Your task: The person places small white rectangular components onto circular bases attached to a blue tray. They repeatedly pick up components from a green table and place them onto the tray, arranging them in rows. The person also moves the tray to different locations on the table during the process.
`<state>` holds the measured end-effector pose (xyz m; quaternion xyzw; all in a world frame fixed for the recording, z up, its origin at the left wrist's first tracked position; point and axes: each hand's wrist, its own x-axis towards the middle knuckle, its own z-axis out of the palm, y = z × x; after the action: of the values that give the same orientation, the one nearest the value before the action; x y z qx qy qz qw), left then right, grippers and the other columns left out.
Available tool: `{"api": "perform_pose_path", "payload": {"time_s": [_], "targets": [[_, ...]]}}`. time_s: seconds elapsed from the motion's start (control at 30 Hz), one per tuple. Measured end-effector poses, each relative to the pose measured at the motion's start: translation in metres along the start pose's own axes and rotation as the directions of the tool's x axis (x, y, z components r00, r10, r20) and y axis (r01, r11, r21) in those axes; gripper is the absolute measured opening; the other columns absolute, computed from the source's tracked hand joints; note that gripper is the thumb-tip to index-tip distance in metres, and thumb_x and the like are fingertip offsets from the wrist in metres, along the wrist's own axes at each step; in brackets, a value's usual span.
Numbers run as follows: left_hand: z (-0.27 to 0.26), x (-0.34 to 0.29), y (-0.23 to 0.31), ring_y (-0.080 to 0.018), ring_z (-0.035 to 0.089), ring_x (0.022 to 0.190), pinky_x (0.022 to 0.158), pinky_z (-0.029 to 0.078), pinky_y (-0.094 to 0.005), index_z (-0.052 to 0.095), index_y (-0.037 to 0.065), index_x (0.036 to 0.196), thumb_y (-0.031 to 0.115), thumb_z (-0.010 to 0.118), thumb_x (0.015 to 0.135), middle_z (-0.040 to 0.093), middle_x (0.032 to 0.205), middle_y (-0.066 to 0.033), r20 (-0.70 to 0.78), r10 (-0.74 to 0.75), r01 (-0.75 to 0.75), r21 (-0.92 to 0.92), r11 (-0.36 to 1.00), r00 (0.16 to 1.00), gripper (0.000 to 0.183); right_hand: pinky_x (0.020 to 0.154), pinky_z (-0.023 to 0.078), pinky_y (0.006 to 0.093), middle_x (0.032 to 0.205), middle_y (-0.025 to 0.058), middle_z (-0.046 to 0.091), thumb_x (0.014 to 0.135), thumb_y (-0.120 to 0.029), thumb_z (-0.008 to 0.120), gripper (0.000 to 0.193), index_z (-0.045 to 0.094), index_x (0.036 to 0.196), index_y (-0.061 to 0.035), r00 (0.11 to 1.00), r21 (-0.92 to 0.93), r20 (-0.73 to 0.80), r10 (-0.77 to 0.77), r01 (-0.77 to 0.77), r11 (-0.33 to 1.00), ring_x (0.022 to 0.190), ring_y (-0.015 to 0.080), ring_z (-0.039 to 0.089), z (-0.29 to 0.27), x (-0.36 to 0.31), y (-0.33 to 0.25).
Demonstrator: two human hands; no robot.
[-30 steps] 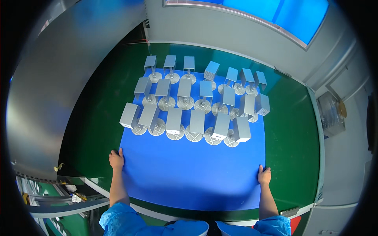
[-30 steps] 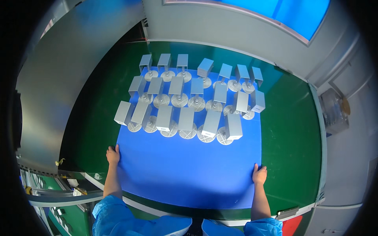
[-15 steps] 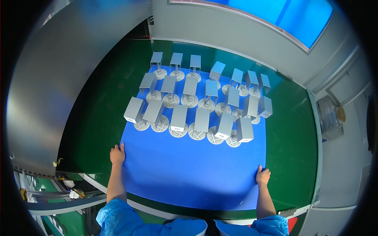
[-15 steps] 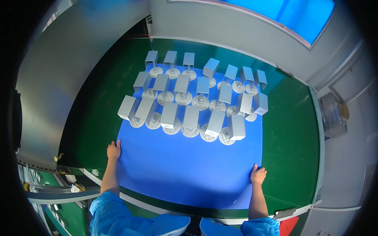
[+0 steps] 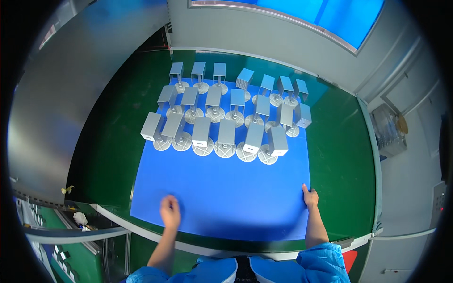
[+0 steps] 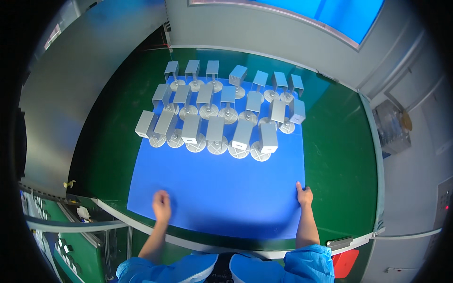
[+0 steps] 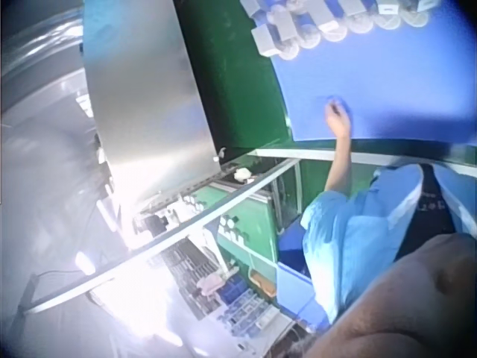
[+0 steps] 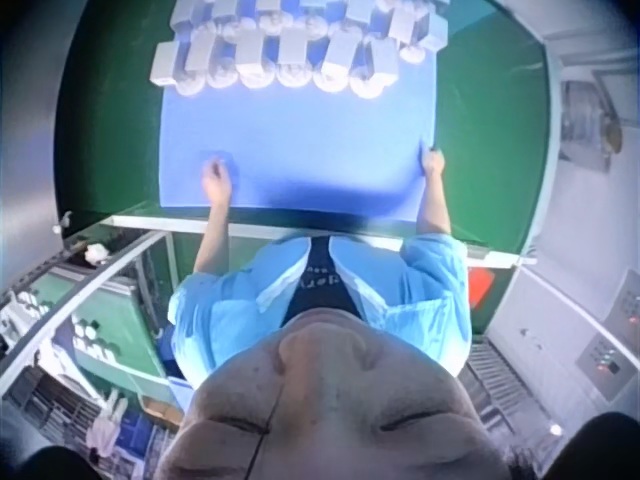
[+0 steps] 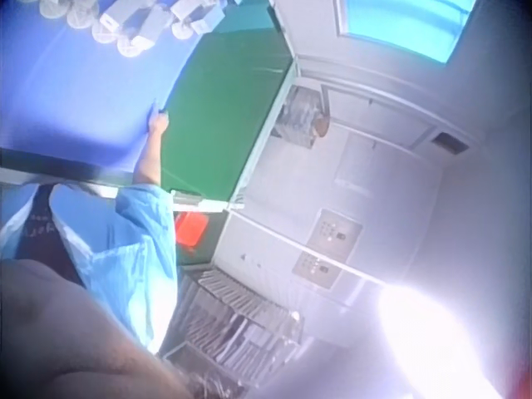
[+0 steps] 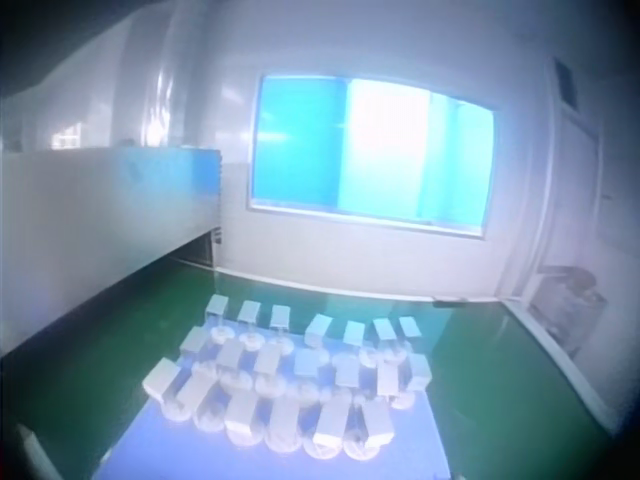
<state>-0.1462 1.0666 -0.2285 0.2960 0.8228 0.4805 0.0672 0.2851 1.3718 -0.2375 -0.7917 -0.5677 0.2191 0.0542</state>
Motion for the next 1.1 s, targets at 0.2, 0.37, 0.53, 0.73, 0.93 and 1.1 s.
{"api": "perform_pose_path", "payload": {"time_s": [0.2,0.37,0.53,0.73,0.93,1.1], "targets": [[0.035,-0.153,0.082,-0.0155,0.060,0.074,0.069,0.049,-0.0281,0.058,-0.001,0.092,0.025,0.047,0.090,0.061,0.082,-0.0101,0.755,-0.244,0.572,-0.204,0.795,0.609,0.028,0.088,0.041,0.0405,0.105,0.0283,0.054,0.078,-0.058,0.048,0.073,0.051,0.106,0.0100,0.997,0.142,0.059,-0.049,0.040,0.989,0.102,0.0378,0.052,0.006,-0.024,0.007],[0.059,-0.233,0.126,-0.0201,0.057,0.094,0.085,0.045,-0.0304,0.052,-0.005,0.106,0.044,0.041,0.090,0.058,0.099,-0.0139,0.956,-0.177,0.841,-0.106,0.530,0.232,0.053,0.086,0.042,0.0419,0.108,0.0253,0.054,0.085,-0.052,0.042,0.063,0.051,0.105,0.0071,0.990,0.184,0.128,-0.052,0.028,0.983,0.102,0.0378,0.052,0.025,-0.060,0.014],[0.084,-0.290,0.137,-0.0224,0.054,0.100,0.089,0.043,-0.0326,0.046,-0.006,0.112,0.051,0.044,0.086,0.057,0.105,-0.0158,0.929,-0.336,0.933,-0.029,0.358,0.158,0.063,0.083,0.043,0.0404,0.106,0.0241,0.055,0.087,-0.041,0.046,0.053,0.050,0.106,0.0079,0.974,0.358,0.222,-0.036,-0.047,0.932,0.098,0.0345,0.055,0.059,-0.094,0.024],[0.053,-0.303,0.105,-0.0244,0.053,0.104,0.090,0.042,-0.0334,0.047,-0.007,0.109,0.047,0.044,0.087,0.053,0.112,-0.0196,0.913,-0.408,0.994,0.044,0.099,0.000,0.059,0.083,0.044,0.0385,0.105,0.0241,0.056,0.086,-0.040,0.050,0.052,0.051,0.104,0.0093,0.915,0.594,0.401,-0.045,-0.222,0.774,0.097,0.0328,0.056,0.104,-0.138,0.033],[0.036,-0.339,0.055,-0.0236,0.049,0.111,0.097,0.034,-0.0321,0.049,-0.004,0.114,0.048,0.039,0.089,0.053,0.117,-0.0144,0.947,-0.312,0.985,-0.021,0.169,0.073,0.058,0.075,0.047,0.0378,0.097,0.0219,0.060,0.088,-0.035,0.049,0.046,0.054,0.098,0.0097,0.857,0.680,0.515,-0.026,-0.390,0.622,0.089,0.0298,0.059,0.124,-0.173,0.027],[0.051,-0.353,0.079,-0.0262,0.034,0.123,0.103,0.022,-0.0404,0.025,0.010,0.134,0.056,0.033,0.086,0.033,0.135,-0.0133,0.940,-0.283,0.982,-0.180,0.062,0.190,0.067,0.066,0.050,0.0390,0.090,0.0161,0.061,0.090,-0.032,0.045,0.038,0.055,0.097,0.0040,0.748,0.602,0.645,-0.153,-0.375,0.705,0.078,0.0269,0.061,0.150,-0.221,0.035]]}}
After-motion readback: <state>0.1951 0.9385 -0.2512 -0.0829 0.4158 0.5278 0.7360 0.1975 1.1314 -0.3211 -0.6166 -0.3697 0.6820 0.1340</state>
